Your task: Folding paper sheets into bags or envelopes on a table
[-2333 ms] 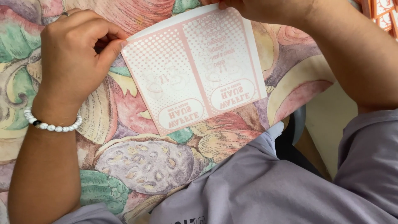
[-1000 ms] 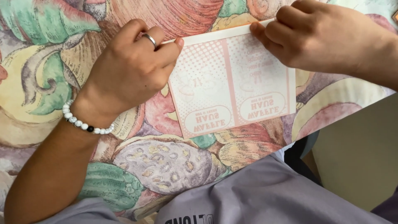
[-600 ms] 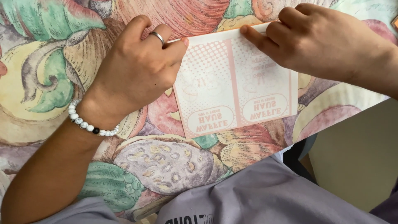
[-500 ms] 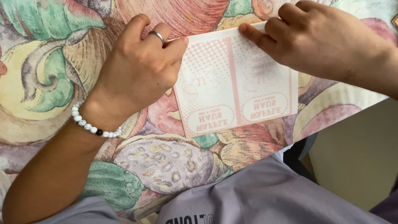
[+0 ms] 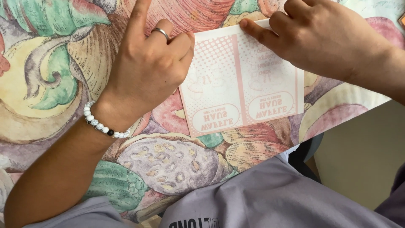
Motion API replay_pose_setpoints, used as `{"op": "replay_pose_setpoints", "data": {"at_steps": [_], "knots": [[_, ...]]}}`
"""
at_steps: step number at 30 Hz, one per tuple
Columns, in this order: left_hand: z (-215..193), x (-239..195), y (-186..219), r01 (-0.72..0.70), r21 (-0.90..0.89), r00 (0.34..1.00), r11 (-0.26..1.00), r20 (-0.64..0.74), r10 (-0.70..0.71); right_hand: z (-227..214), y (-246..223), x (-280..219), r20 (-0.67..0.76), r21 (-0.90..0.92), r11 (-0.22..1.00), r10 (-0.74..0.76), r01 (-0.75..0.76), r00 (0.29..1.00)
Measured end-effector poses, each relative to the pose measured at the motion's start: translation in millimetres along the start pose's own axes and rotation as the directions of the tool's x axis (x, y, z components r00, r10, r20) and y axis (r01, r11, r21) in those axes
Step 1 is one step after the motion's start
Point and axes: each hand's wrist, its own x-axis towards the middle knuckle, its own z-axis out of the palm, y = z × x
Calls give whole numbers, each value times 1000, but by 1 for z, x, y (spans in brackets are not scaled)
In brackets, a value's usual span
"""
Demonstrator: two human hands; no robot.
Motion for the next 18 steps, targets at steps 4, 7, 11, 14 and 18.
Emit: {"op": "replay_pose_setpoints", "data": {"at_steps": [4, 7, 11, 14, 18], "knots": [[0, -2, 1, 16, -33, 1000, 999, 19, -16, -3, 1, 2, -3, -13, 1000, 11, -11, 1000], [2, 2, 4, 22, -27, 1000, 999, -8, -22, -4, 0, 2, -10, -91, 996, 13, -13, 1000], [-1, 1, 7, 11, 38, 995, 999, 102, -14, -9, -5, 4, 52, -50, 997, -56, 59, 997], [1, -1, 8, -15, 61, 993, 998, 122, 8, -8, -10, 3, 62, -102, 991, -79, 85, 995], [3, -5, 7, -8, 43, 996, 999, 91, 4, -6, -14, 2, 16, -105, 993, -43, 45, 999]]}}
